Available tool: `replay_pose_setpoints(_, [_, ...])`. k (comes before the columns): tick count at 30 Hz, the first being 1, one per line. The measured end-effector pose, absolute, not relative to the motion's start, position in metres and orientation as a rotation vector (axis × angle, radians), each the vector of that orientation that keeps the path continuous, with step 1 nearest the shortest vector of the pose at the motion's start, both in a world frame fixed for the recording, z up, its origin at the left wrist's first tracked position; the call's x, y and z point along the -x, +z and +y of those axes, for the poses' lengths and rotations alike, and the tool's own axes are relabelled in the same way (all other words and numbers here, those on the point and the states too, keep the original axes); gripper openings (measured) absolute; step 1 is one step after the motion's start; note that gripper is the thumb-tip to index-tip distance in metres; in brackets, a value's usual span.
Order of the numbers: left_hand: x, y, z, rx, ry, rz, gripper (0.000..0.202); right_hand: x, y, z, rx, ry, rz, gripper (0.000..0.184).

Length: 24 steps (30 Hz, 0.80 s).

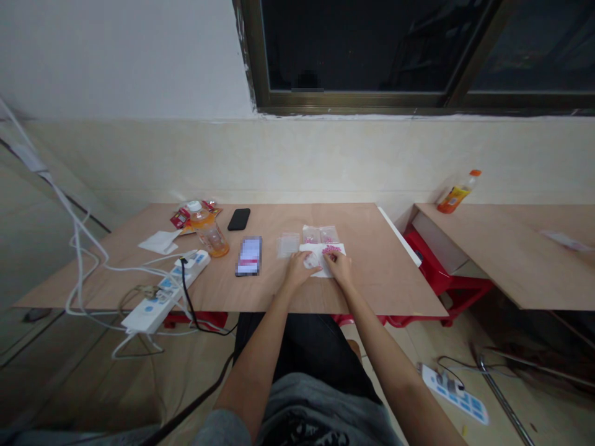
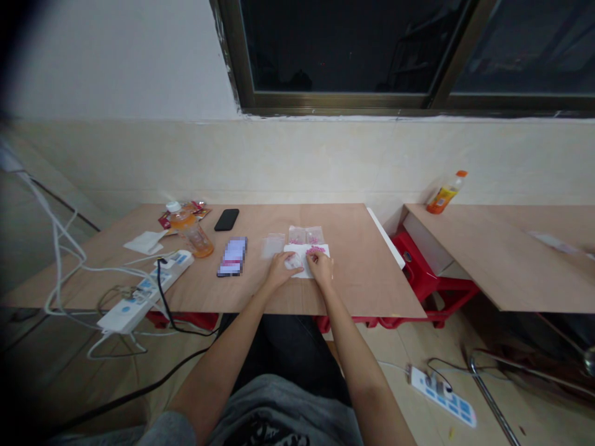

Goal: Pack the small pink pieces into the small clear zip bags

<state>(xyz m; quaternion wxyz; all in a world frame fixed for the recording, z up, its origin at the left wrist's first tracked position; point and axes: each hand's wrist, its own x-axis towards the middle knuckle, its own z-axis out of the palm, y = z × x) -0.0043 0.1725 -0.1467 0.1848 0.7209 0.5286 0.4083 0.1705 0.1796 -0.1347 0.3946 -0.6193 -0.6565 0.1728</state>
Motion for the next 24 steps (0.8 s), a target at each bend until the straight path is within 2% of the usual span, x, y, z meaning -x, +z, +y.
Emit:
replay_pose_setpoints(6, [0.005, -0.149, 0.174, -2.068, 1.124, 1.490, 0.054, -0.167, -0.140, 0.183, 1.384, 0.477, -1.781, 0.026])
replay_pose_setpoints(12, [0.005, -0.150, 0.175, -2.162, 1.043, 1.534, 0.066, -0.167, -0.135, 0.181, 1.353, 0.380, -1.928, 0.040])
replay_pose_setpoints(16, [0.005, -0.147, 0.171, -2.214, 1.002, 1.563, 0.058, -0.174, -0.137, 0.173, 1.313, 0.211, -2.075, 0.032])
replay_pose_setpoints(24, [0.005, -0.132, 0.148, -2.290, 0.784, 1.740, 0.054, -0.182, -0.144, 0.152, 1.327, 0.155, -2.325, 0.042])
